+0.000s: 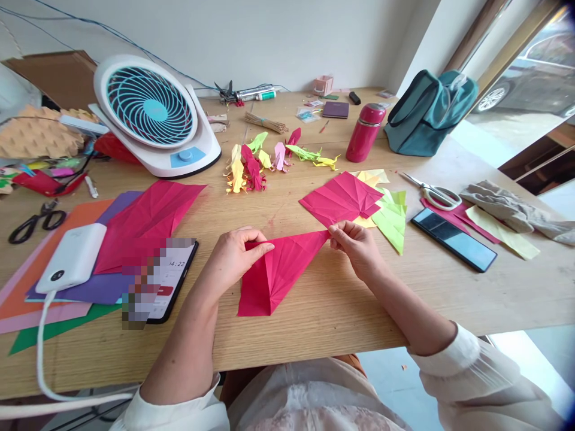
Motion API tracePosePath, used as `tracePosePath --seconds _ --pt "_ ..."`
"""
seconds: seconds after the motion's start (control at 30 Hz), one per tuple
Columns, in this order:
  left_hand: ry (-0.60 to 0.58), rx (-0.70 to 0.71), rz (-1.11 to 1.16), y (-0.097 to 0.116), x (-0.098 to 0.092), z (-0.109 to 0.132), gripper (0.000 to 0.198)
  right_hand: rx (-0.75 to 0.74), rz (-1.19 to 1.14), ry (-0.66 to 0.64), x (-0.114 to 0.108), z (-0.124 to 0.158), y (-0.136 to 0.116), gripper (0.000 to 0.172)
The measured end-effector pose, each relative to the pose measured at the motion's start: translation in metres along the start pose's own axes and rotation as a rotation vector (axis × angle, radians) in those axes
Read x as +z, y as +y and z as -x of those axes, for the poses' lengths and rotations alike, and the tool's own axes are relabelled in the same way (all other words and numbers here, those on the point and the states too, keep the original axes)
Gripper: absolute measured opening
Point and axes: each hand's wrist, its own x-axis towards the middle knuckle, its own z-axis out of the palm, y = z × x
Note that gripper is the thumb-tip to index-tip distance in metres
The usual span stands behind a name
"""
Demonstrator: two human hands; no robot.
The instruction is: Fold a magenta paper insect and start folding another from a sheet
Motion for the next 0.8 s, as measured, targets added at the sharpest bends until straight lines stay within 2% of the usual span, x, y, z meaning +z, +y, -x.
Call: tracePosePath --seconds 0.1,0.2,0.37,0.57,0.8 --pt "-0.071 -0.042 -0.022 -0.003 0.001 -0.001 0.027 -0.029 0.241 -0.043 -0.007 0.001 -0.004 0.04" --pt "-0.127 -0.067 -0.066 -0.004 0.004 -0.003 0.025 -0.068 0.53 -0.084 -0.014 0.004 -0.008 0.029" --pt "-0.146 -0.069 -0.159 -0.005 0.015 -0.004 0.023 -0.058 0.861 -0.119 -0.018 0.006 -0.007 0.014" --pt "-0.17 -0.091 -0.252 -0.008 0.027 -0.003 0.018 -0.07 1.03 -0.128 -0.017 0.006 -0.004 0.014" --pt "-0.186 -0.19 -0.326 -0.011 0.025 -0.009 0.026 -0.067 1.08 -0.144 -0.019 0.007 -0.005 0.017"
